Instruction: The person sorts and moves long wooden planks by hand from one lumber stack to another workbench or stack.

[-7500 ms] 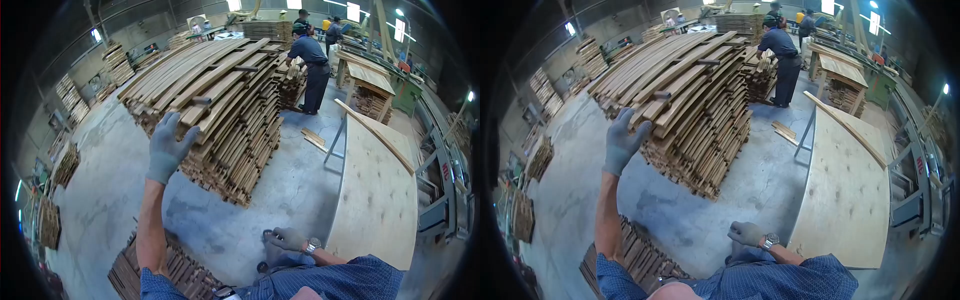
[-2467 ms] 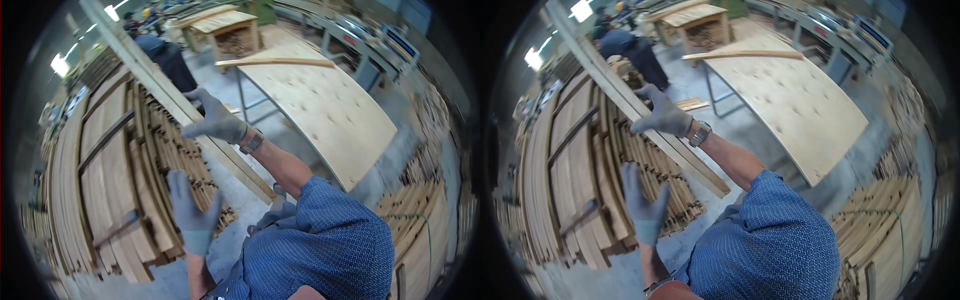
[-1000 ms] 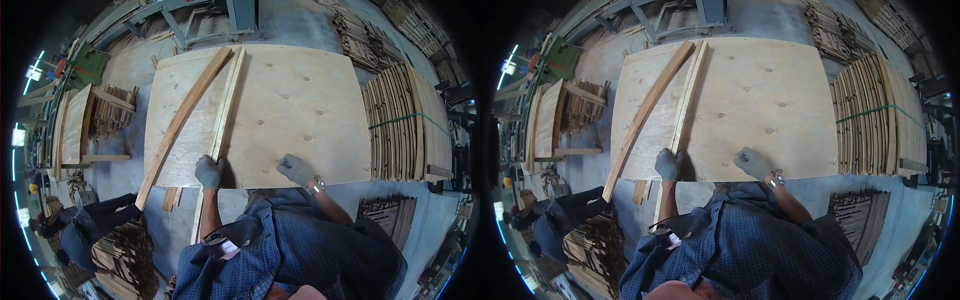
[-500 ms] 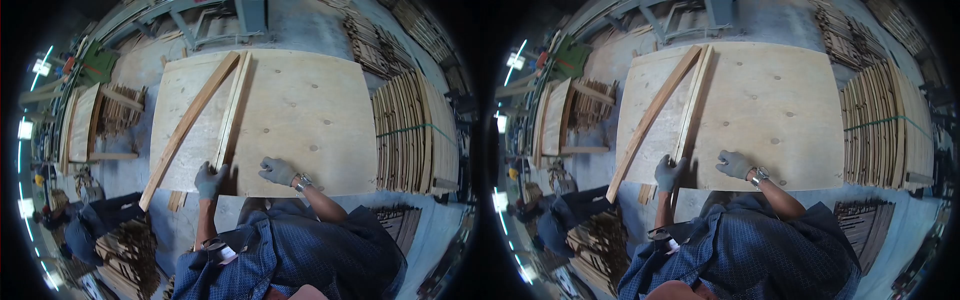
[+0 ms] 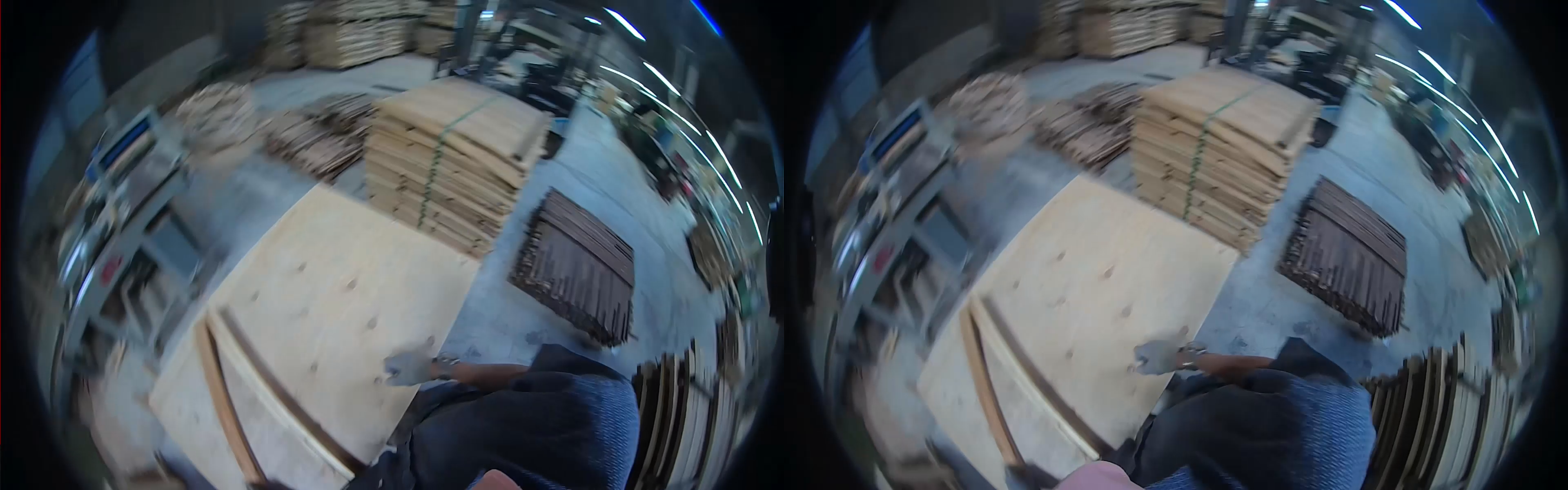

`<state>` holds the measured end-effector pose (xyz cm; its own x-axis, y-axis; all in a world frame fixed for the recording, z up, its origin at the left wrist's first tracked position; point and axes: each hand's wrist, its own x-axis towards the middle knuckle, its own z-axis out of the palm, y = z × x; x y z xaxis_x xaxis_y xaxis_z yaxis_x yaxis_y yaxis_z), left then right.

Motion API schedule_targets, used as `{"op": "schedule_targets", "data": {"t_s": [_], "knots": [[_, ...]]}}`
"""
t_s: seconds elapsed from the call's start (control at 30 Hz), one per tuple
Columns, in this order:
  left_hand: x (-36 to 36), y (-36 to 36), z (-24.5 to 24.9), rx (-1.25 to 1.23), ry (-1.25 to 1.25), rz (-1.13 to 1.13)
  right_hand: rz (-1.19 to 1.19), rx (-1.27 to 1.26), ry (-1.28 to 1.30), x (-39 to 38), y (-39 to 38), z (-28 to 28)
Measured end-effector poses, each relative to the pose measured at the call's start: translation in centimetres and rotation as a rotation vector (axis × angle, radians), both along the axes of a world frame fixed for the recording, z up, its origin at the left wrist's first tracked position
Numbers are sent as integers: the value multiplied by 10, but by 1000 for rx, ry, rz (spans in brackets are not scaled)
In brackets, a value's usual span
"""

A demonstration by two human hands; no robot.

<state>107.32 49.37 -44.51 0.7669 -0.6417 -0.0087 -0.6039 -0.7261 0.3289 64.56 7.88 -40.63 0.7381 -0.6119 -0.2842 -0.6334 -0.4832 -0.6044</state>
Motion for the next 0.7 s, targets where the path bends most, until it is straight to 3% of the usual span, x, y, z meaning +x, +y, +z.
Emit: {"op": "schedule_targets", "data": {"t_s": [0.07,0.13,0.17,0.2,0.23,0.27,0.33,0.43,0.47,0.57,0.63,0.7], "knots": [[-2,6,-1,-38,113,2,143,-173,-67,-18,16,-31],[-5,2,18,-54,225,13,81,103,-57,-14,27,-3],[-3,-1,21,-39,222,25,75,82,-83,-15,28,-3],[-5,-4,24,-280,417,-3,87,139,-86,-15,29,-2],[-25,-22,62,-400,565,55,75,175,-92,-9,29,-2],[-29,-20,60,-337,645,98,95,229,-64,-3,28,-1],[-54,-33,66,-485,980,293,95,308,-7,3,25,5],[-56,-35,41,-466,1083,303,137,331,-29,30,25,17],[-71,-47,33,-609,982,302,141,344,-67,36,25,14],[-97,-70,44,-552,936,289,194,313,-7,62,25,2],[-106,-78,37,-441,863,239,256,299,31,90,34,28],[-114,-83,27,-512,878,237,306,319,3,113,44,32]]}}
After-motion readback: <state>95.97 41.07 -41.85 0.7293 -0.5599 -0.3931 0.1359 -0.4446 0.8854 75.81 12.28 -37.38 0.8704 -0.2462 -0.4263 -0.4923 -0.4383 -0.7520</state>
